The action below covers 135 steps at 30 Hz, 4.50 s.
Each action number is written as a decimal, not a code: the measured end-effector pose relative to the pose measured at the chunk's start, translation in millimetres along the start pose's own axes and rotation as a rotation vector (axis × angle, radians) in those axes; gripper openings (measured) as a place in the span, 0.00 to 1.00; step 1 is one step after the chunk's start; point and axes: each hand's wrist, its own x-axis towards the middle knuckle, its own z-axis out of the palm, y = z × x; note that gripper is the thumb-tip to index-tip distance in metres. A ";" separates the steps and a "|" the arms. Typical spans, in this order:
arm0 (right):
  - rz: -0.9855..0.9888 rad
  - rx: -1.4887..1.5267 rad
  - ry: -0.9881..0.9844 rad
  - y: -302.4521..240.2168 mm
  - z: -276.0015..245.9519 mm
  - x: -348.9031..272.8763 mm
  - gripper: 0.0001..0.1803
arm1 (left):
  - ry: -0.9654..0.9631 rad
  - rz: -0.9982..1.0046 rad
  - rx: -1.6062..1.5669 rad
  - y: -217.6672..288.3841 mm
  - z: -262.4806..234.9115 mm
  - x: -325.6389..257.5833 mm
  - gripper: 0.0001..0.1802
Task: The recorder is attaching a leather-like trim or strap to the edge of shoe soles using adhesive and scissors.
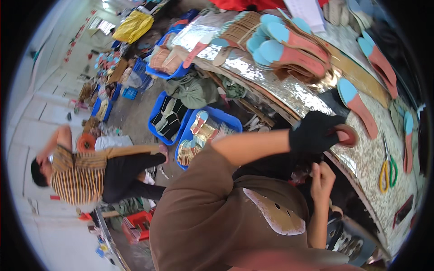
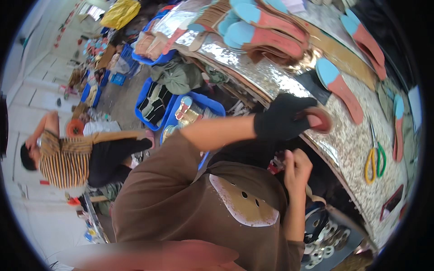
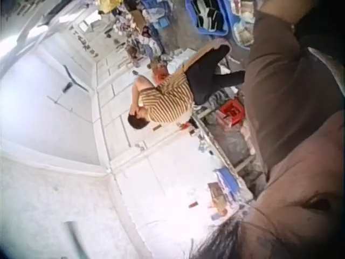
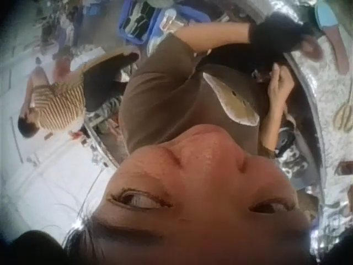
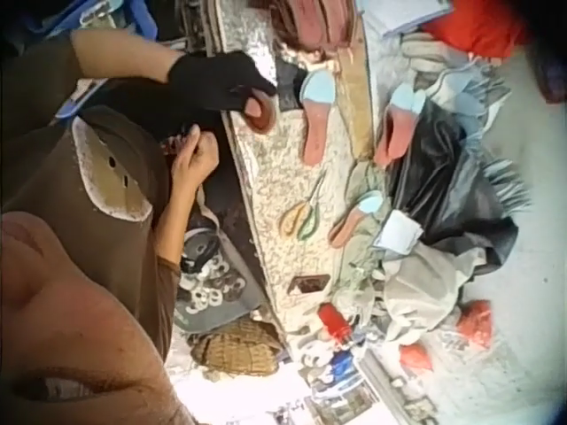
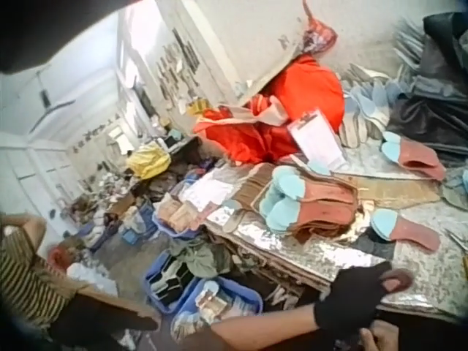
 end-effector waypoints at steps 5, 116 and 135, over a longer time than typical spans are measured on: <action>0.027 -0.002 0.220 6.5 -45.3 -11.0 0.19 | -0.153 0.370 0.695 -61.7 -46.0 137.7 0.17; 0.478 -1.519 0.780 142.5 -301.9 -298.3 0.16 | -0.874 -0.145 -0.140 13.1 -41.3 -155.2 0.08; 0.463 -0.095 0.660 99.7 -149.1 -160.9 0.07 | -1.060 -0.376 -0.139 28.5 -87.8 -71.1 0.06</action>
